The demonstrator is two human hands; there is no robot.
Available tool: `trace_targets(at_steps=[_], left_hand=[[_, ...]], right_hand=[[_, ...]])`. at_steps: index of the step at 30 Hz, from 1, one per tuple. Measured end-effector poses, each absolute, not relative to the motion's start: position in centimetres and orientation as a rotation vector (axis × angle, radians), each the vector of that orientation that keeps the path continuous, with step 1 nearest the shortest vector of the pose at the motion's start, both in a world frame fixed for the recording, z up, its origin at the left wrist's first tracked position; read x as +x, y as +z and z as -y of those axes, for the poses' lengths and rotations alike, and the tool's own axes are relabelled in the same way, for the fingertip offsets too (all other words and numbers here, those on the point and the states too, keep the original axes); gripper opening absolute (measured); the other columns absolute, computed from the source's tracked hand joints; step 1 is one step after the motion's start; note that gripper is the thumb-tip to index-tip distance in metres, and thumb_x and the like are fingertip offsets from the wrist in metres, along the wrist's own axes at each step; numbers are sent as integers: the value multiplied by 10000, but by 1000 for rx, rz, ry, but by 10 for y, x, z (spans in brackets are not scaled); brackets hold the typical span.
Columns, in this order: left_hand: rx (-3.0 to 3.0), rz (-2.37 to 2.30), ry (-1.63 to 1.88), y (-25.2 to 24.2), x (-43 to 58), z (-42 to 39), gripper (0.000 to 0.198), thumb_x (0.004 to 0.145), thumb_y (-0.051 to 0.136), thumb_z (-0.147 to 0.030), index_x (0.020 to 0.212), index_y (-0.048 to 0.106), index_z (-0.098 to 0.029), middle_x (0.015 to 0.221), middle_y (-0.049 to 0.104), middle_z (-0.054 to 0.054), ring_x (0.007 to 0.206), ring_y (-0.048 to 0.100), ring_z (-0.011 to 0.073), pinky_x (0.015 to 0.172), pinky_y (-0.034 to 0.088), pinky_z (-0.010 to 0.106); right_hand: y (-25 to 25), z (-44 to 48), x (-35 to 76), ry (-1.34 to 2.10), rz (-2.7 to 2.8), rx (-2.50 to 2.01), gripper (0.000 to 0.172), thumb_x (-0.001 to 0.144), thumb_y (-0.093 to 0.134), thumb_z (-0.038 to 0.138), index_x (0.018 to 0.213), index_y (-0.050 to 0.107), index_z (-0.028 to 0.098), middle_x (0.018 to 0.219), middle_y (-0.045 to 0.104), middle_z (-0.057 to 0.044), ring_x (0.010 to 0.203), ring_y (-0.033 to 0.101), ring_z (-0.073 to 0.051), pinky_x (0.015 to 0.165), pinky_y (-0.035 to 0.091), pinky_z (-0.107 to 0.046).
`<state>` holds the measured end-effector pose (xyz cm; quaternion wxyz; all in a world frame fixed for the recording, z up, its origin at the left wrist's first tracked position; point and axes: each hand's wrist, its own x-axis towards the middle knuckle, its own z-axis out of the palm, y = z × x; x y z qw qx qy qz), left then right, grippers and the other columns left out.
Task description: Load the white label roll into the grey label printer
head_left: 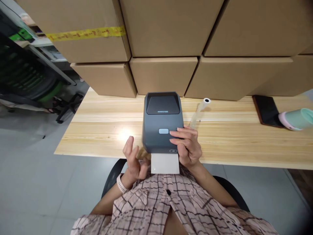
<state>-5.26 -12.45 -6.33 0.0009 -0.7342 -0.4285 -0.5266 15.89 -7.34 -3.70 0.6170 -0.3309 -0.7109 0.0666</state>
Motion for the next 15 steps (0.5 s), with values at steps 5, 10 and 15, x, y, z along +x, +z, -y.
trace_targets(at_steps=[5,10,15], left_hand=[[-2223,1228,-1327,-61,-45,141,387,933,676,-342,1320,666,-326,1659,398,41,1580,236,317,1262,299,578],[-2261,1257,-1460,-63,-42,140,222,881,718,-287,1038,766,-436,1036,742,12,1134,576,279,1164,397,562],[-2356,1267,-1475,-76,-49,145,280,886,671,-273,1103,743,-434,1010,753,19,1015,588,278,1128,399,538]], right_hand=[[-37,74,157,164,1608,-777,282,923,510,84,953,715,275,1042,798,13,1067,709,-230,1035,513,-492],[-30,76,161,171,1657,-789,267,936,524,112,965,727,283,1048,803,3,1060,718,-239,1013,515,-491],[-11,72,168,203,1811,-790,254,994,509,203,1054,742,285,1085,806,2,1013,691,-229,923,495,-448]])
